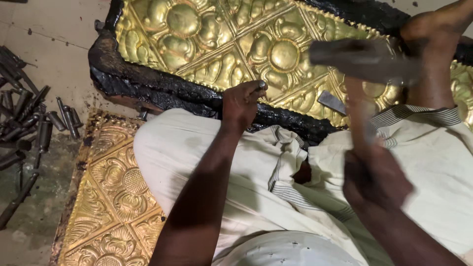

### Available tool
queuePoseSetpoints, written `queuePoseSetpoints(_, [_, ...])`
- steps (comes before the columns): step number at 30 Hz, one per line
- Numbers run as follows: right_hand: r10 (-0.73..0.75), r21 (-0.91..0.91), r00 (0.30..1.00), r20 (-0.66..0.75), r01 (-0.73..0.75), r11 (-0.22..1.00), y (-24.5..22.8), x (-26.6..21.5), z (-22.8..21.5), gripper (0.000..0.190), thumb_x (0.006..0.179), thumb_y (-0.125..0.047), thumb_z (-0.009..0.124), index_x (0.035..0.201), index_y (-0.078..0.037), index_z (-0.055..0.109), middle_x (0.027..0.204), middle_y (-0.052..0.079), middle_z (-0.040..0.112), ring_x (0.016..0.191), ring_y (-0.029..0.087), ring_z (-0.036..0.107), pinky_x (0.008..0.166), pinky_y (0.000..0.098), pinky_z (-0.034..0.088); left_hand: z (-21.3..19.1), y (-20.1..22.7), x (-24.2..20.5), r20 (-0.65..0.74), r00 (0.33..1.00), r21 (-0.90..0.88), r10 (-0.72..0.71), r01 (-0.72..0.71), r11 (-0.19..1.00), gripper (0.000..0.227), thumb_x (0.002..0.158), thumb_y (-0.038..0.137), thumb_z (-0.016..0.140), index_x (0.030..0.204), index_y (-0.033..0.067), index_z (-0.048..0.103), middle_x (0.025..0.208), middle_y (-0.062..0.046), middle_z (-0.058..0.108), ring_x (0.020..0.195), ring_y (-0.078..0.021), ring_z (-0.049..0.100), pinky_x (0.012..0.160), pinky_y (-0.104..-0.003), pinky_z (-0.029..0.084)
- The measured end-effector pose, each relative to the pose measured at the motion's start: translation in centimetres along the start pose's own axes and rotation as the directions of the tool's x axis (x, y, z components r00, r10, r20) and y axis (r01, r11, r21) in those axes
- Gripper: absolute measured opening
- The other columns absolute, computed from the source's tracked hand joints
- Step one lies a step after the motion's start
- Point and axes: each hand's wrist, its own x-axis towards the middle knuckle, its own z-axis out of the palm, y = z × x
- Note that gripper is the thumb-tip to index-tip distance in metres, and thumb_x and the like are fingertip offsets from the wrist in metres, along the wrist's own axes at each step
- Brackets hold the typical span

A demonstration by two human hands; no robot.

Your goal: The person is hammering a decorative pattern onto a gold-colored metal sheet using a hammer and a chisel. They repeatedly strike the chisel to emboss the design while sitting on the floor.

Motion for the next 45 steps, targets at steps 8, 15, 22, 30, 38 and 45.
queuePoseSetpoints(8, [-0.106,0.021,0.938,-0.33,0.12,0.993,-0.9,-0.9,-0.9,0.031,0.108,-0.001,0.072,0.136,-0.005,0.059,0.106,0.02,0.071,0.085,0.029,0.071,0.075,0.0351,0.057,0.5,0.0,-1.0,-0.056,0.998,0.073,-0.028,0.032,0.997,0.017,0.094,0.003,0.067,0.107,0.0026,0.076,0.098,-0.013,0.08,0.086,-0.018,0.08,0.073,-0.03,0.063])
queuePoseSetpoints(15, [-0.011,-0.002,0.975,-0.22,0.011,1.0,-1.3,-0.7,0.0,0.041,0.097,-0.009,0.076,0.136,-0.001,0.064,0.094,0.015,0.073,0.077,0.018,0.071,0.067,0.0313,0.055,0.0,0.8,0.1,-0.091,0.994,-0.052,-0.059,0.055,0.997,0.014,0.097,0.001,0.068,0.109,0.0031,0.075,0.099,-0.011,0.08,0.087,-0.0187,0.078,0.078,-0.027,0.061])
queuePoseSetpoints(22, [0.257,0.162,0.964,-0.061,-0.245,0.956,-0.5,0.4,-1.2,0.056,0.101,-0.009,0.069,0.154,-0.012,0.049,0.088,0.009,0.073,0.067,0.014,0.07,0.062,0.0288,0.055,0.0,1.0,0.2,-0.069,0.996,-0.048,-0.053,0.05,0.998,0.019,0.091,-0.006,0.07,0.107,0.0017,0.076,0.096,-0.014,0.079,0.084,-0.0183,0.079,0.075,-0.028,0.061])
queuePoseSetpoints(30, [0.055,0.07,0.998,-0.023,-0.054,0.996,0.2,0.0,-1.0,0.061,0.095,-0.001,0.067,0.153,-0.01,0.049,0.1,0.016,0.073,0.086,0.022,0.074,0.074,0.033,0.057,0.1,0.2,-0.4,-0.036,0.999,-0.043,-0.021,0.019,0.999,0.02,0.095,-0.009,0.064,0.107,0.0032,0.075,0.097,-0.012,0.079,0.088,-0.0172,0.081,0.075,-0.028,0.065])
queuePoseSetpoints(38, [0.383,0.266,0.924,-0.006,-0.368,0.891,2.1,-2.2,0.7,0.033,0.104,0.005,0.054,0.136,-0.005,0.057,0.083,0.018,0.059,0.059,0.025,0.05,0.052,0.0365,0.042,0.1,0.4,-0.3,-0.032,0.998,0.054,0.055,-0.054,0.997,0.015,0.095,-0.003,0.068,0.107,0.004,0.074,0.098,-0.012,0.079,0.087,-0.0191,0.08,0.074,-0.029,0.064])
queuePoseSetpoints(45, [0.041,0.068,0.999,-0.025,-0.039,0.997,0.0,-1.7,-0.7,0.062,0.095,-0.005,0.063,0.154,-0.013,0.046,0.086,0.009,0.062,0.062,0.023,0.057,0.054,0.0373,0.048,-0.4,0.8,-0.1,-0.065,0.993,0.045,0.099,-0.096,0.994,0.014,0.099,-0.001,0.064,0.108,0.003,0.073,0.101,-0.014,0.078,0.09,-0.0195,0.08,0.076,-0.03,0.064])
